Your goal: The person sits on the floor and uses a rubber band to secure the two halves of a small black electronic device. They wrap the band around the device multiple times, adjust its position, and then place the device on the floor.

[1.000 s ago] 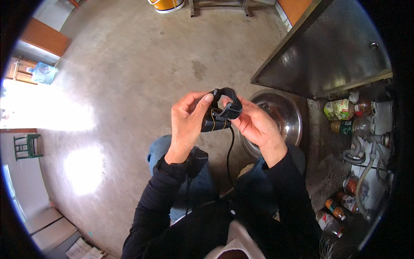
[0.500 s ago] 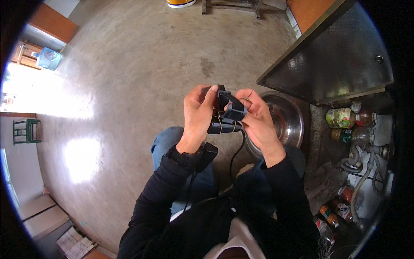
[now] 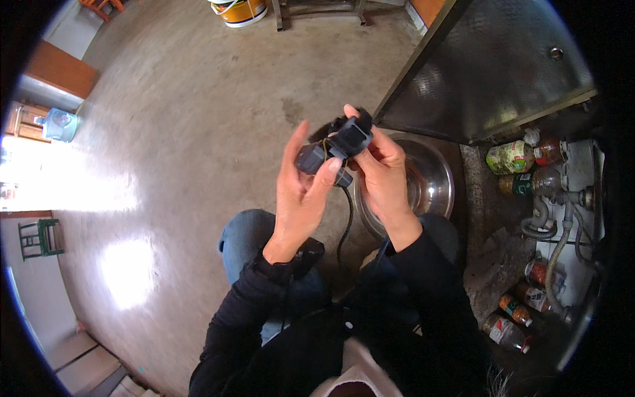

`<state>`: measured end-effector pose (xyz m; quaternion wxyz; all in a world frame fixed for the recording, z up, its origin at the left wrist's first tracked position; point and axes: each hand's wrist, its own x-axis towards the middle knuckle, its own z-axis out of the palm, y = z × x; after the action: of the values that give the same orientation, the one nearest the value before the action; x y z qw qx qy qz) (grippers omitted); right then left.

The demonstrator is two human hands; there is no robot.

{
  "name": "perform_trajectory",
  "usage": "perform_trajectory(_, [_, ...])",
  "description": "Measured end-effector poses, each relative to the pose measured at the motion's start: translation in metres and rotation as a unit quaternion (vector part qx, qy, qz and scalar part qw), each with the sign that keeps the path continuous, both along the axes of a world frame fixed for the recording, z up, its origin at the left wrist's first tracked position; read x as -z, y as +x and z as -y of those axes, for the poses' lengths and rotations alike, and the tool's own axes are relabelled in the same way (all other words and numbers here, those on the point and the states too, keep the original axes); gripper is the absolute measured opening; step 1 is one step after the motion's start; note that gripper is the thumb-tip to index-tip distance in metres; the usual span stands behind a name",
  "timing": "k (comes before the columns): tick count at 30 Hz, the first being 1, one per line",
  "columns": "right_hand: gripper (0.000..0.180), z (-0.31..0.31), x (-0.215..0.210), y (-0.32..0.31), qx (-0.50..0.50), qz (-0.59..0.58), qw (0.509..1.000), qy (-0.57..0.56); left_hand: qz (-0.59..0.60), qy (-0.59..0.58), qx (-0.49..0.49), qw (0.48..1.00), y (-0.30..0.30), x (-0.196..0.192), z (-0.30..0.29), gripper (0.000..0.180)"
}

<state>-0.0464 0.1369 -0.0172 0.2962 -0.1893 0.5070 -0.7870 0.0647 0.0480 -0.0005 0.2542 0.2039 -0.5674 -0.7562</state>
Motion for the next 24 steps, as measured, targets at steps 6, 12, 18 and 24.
perform_trajectory(6, [0.04,0.007,-0.005,-0.002,0.055,-0.036,0.998,0.0,0.032,-0.019,0.053,0.998,-0.006,0.006,-0.003,0.065])
perform_trajectory(12, [0.051,0.012,-0.006,-0.004,-0.054,0.158,0.973,-0.16,0.033,0.026,0.003,0.999,-0.007,0.003,-0.007,0.049])
perform_trajectory(18, [0.049,0.018,-0.004,-0.003,-0.051,-0.055,0.995,-0.059,0.079,0.042,-0.003,0.996,-0.006,0.007,-0.001,0.035])
perform_trajectory(24, [0.047,0.02,-0.004,0.003,-0.017,0.037,0.994,-0.106,0.054,0.001,0.001,0.999,-0.005,0.009,-0.006,0.036])
